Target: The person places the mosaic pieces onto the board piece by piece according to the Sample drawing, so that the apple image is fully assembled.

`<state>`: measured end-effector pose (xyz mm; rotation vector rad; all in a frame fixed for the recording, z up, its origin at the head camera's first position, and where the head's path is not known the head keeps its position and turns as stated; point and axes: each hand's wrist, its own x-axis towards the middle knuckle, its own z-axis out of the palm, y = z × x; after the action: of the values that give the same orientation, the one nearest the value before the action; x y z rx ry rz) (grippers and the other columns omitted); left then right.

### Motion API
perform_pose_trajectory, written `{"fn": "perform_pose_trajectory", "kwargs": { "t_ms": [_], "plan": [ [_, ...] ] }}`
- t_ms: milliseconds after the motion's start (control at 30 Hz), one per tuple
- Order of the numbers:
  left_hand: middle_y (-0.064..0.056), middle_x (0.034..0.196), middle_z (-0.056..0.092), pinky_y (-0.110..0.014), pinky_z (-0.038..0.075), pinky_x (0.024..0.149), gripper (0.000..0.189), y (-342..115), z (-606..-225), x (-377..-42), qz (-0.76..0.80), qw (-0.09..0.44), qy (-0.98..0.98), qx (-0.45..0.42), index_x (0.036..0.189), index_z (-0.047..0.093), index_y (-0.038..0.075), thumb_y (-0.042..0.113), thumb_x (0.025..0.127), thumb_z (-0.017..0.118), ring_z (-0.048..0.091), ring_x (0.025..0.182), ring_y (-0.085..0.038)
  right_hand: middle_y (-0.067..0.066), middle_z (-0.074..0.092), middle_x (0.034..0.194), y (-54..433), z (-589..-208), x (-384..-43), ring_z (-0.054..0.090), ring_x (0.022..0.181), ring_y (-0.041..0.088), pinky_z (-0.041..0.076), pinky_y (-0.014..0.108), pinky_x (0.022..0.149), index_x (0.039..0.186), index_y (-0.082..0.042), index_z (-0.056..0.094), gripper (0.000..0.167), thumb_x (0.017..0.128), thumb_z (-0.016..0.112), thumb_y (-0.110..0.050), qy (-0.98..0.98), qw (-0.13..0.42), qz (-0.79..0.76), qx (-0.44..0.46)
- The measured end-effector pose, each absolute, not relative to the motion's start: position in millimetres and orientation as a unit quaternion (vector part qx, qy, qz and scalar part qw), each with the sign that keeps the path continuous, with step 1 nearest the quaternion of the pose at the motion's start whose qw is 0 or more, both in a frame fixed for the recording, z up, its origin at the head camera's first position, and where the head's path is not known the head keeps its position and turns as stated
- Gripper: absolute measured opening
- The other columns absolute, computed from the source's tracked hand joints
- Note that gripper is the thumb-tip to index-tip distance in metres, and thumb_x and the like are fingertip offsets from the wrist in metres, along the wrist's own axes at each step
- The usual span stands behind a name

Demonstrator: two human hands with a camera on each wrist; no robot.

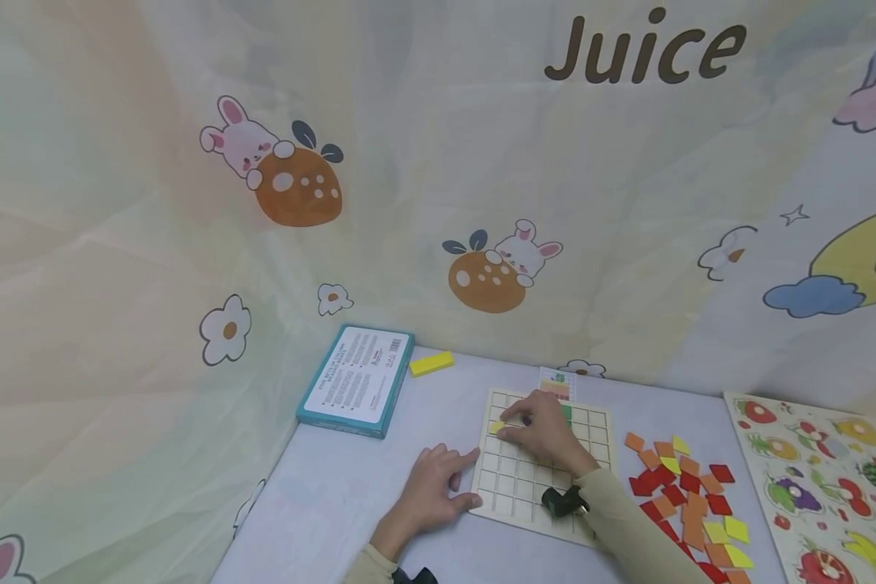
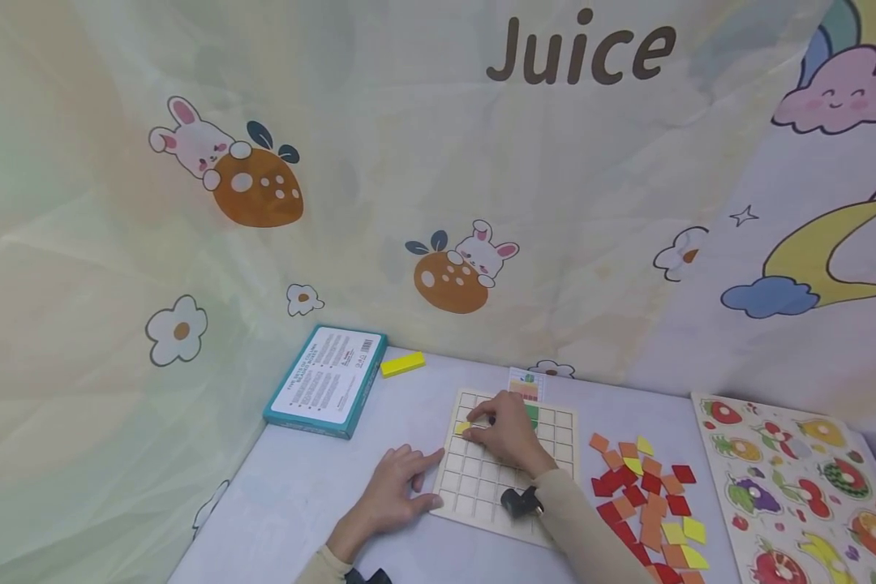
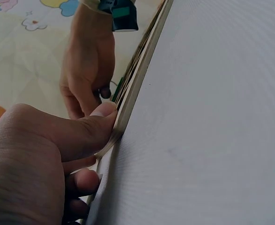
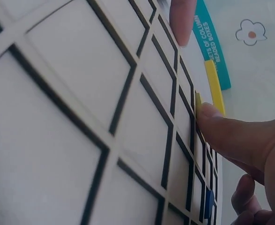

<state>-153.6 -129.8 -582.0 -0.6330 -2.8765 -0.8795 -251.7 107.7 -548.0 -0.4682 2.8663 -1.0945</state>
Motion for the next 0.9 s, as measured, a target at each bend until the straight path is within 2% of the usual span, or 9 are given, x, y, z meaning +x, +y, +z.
{"fn": "perform_pose_trajectory", "kwargs": {
  "t_ms": [167, 367, 467, 500, 567, 633, 700, 800, 900],
  "plan": [
    [0.018, 0.071, 0.046, -0.02, 0.029, 0.075, 0.07, -129, -582, -154, -0.288, 0.031, -0.935, -0.204, 0.145, 0.067, 0.021, 0.053, 0.084, 0.082, 0.033, 0.073, 0.001, -0.007, 0.069, 0.09, 105, -549, -250, 0.048, 0.087, 0.015, 0.035, 0.037, 0.084, 0.093, -0.022, 0.086, 0.013, 0.082, 0.092, -0.025, 0.922, 0.009, -0.352, -0.16],
    [0.018, 0.071, 0.046, -0.02, 0.029, 0.075, 0.07, -129, -583, -155, -0.286, 0.025, -0.937, -0.201, 0.145, 0.067, 0.022, 0.054, 0.084, 0.082, 0.033, 0.074, 0.001, -0.005, 0.062, 0.087, 107, -548, -247, 0.042, 0.085, 0.015, 0.031, 0.034, 0.078, 0.096, -0.02, 0.087, 0.018, 0.081, 0.093, -0.028, 0.921, -0.002, -0.349, -0.175],
    [0.018, 0.07, 0.046, -0.02, 0.029, 0.075, 0.07, -129, -582, -154, -0.282, 0.027, -0.938, -0.2, 0.145, 0.067, 0.022, 0.053, 0.084, 0.082, 0.032, 0.073, 0.001, -0.001, 0.063, 0.085, 114, -547, -246, 0.046, 0.083, 0.02, 0.034, 0.036, 0.076, 0.101, -0.017, 0.087, 0.023, 0.082, 0.092, -0.028, 0.911, -0.019, -0.366, -0.187],
    [0.018, 0.07, 0.046, -0.02, 0.029, 0.075, 0.07, -129, -581, -154, -0.281, 0.027, -0.938, -0.2, 0.145, 0.067, 0.022, 0.053, 0.084, 0.082, 0.033, 0.073, 0.001, 0.001, 0.067, 0.087, 119, -546, -246, 0.051, 0.087, 0.023, 0.039, 0.038, 0.079, 0.102, -0.015, 0.086, 0.024, 0.082, 0.092, -0.027, 0.907, -0.03, -0.372, -0.194],
    [0.018, 0.07, 0.046, -0.02, 0.029, 0.075, 0.069, -129, -581, -154, -0.282, 0.027, -0.938, -0.201, 0.145, 0.067, 0.022, 0.052, 0.085, 0.083, 0.033, 0.073, 0.001, 0.006, 0.073, 0.094, 131, -542, -246, 0.058, 0.097, 0.03, 0.044, 0.046, 0.086, 0.102, -0.012, 0.086, 0.022, 0.084, 0.09, -0.023, 0.905, -0.048, -0.375, -0.197],
    [0.018, 0.071, 0.046, -0.02, 0.029, 0.074, 0.07, -129, -580, -154, -0.284, 0.026, -0.937, -0.2, 0.145, 0.067, 0.022, 0.052, 0.085, 0.082, 0.033, 0.073, 0.001, 0.009, 0.075, 0.096, 146, -536, -246, 0.06, 0.1, 0.034, 0.045, 0.052, 0.088, 0.103, -0.011, 0.086, 0.02, 0.086, 0.088, -0.022, 0.91, -0.052, -0.365, -0.191],
    [0.018, 0.071, 0.046, -0.02, 0.029, 0.074, 0.07, -128, -581, -154, -0.286, 0.025, -0.937, -0.197, 0.145, 0.067, 0.022, 0.053, 0.084, 0.082, 0.033, 0.073, 0.001, 0.008, 0.075, 0.099, 165, -529, -247, 0.061, 0.1, 0.033, 0.045, 0.051, 0.087, 0.104, -0.011, 0.085, 0.019, 0.088, 0.086, -0.022, 0.92, -0.042, -0.347, -0.175],
    [0.018, 0.07, 0.046, -0.02, 0.029, 0.073, 0.071, -129, -582, -154, -0.288, 0.029, -0.937, -0.193, 0.145, 0.067, 0.022, 0.054, 0.083, 0.082, 0.032, 0.072, 0.001, 0.006, 0.071, 0.097, 197, -521, -247, 0.056, 0.092, 0.027, 0.042, 0.041, 0.078, 0.11, -0.01, 0.083, 0.025, 0.09, 0.084, -0.026, 0.939, -0.012, -0.316, -0.137],
    [0.018, 0.07, 0.046, -0.02, 0.029, 0.073, 0.071, -128, -582, -154, -0.29, 0.026, -0.937, -0.192, 0.145, 0.067, 0.023, 0.054, 0.083, 0.082, 0.032, 0.072, 0.001, 0.012, 0.071, 0.107, 235, -516, -241, 0.057, 0.099, 0.03, 0.045, 0.038, 0.076, 0.117, -0.008, 0.08, 0.034, 0.092, 0.082, -0.032, 0.951, 0.009, -0.294, -0.099]
  ]
}}
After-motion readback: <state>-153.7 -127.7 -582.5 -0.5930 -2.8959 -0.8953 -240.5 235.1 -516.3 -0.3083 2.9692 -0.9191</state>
